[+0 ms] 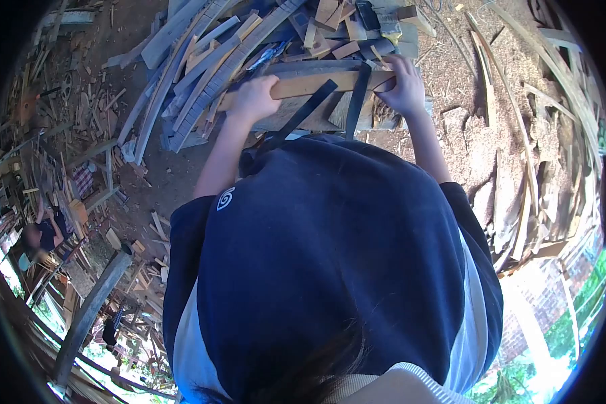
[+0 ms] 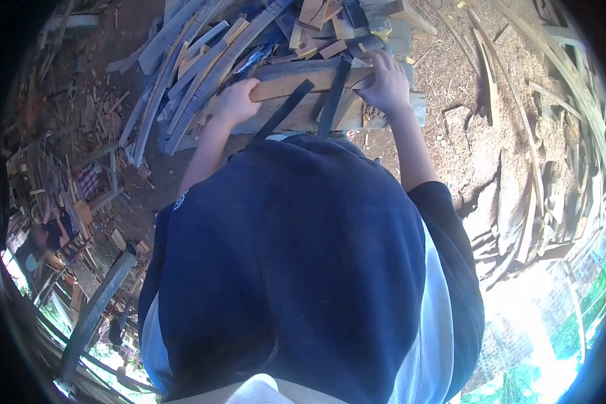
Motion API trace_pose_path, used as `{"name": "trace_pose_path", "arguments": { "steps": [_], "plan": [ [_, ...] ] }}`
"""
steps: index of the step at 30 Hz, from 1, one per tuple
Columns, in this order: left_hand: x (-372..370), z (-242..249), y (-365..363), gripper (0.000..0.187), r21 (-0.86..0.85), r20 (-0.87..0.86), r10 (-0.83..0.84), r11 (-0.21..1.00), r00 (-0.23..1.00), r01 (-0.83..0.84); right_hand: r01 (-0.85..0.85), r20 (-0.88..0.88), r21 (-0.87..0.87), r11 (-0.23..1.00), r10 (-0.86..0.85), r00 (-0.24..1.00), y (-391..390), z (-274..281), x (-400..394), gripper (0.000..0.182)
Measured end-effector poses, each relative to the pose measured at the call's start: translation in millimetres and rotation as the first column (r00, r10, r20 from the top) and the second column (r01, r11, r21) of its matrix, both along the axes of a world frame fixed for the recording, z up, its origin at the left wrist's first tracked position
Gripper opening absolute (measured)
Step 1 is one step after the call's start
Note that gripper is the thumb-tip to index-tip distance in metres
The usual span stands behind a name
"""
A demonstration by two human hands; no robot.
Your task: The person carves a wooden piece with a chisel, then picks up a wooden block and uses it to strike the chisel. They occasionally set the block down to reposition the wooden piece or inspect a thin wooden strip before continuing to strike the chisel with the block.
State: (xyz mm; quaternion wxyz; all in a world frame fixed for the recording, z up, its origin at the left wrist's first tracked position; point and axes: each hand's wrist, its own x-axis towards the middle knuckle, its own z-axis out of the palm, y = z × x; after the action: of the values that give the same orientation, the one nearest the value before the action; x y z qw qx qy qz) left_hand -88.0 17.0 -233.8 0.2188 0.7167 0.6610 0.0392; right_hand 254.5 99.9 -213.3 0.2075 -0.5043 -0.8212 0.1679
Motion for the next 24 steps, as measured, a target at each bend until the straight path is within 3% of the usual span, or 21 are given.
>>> {"name": "trace_pose_path", "arguments": {
  "steps": [2, 4, 5, 7, 8, 12, 17, 19, 24],
  "plan": [
    [11.3, -12.1, -8.8, 0.038, -0.154, 0.215, 0.133, 0.983, 0.968, -0.101, 0.073, -0.096, 0.020, 0.997, -0.071, 0.993, -0.5, -11.7, 0.8, 0.079],
    [17.1, -30.0, -20.5, 0.039, -0.225, 0.267, 0.172, 0.968, 0.948, -0.112, 0.157, -0.195, 0.048, 0.986, -0.145, 0.970, -2.9, -21.3, 1.6, 0.107],
    [18.5, -37.5, -24.6, 0.039, -0.297, 0.316, 0.214, 0.948, 0.924, -0.118, 0.156, -0.194, 0.050, 0.987, -0.144, 0.970, -5.2, -23.9, -0.1, 0.107],
    [19.5, -40.7, -30.7, 0.039, -0.355, 0.310, 0.204, 0.931, 0.929, -0.086, 0.179, -0.390, -0.028, 0.984, -0.175, 0.904, -11.3, -28.6, -6.6, 0.116],
    [16.4, -47.9, -35.9, 0.039, -0.402, 0.359, 0.224, 0.913, 0.906, -0.066, 0.165, -0.403, -0.051, 0.985, -0.171, 0.899, -13.1, -33.8, -8.5, 0.126],
    [6.4, -49.3, -41.4, 0.040, -0.521, 0.426, 0.282, 0.853, 0.860, -0.022, 0.148, -0.475, -0.164, 0.975, -0.210, 0.854, -15.1, -34.1, -20.3, 0.138],
    [-6.3, -65.9, -32.9, 0.037, -0.560, 0.411, 0.317, 0.828, 0.855, -0.038, 0.225, -0.449, -0.280, 0.933, -0.334, 0.829, -17.4, -46.9, -24.7, 0.146],
    [-4.0, -59.8, -24.7, 0.036, -0.567, 0.386, 0.322, 0.822, 0.864, -0.052, 0.294, -0.393, -0.167, 0.941, -0.337, 0.855, -16.3, -49.4, -25.3, 0.146],
    [1.1, -60.6, -14.1, 0.035, -0.506, 0.336, 0.275, 0.859, 0.901, -0.074, 0.348, -0.365, -0.148, 0.926, -0.378, 0.851, -10.2, -47.7, -26.9, 0.139]
  ]
}}
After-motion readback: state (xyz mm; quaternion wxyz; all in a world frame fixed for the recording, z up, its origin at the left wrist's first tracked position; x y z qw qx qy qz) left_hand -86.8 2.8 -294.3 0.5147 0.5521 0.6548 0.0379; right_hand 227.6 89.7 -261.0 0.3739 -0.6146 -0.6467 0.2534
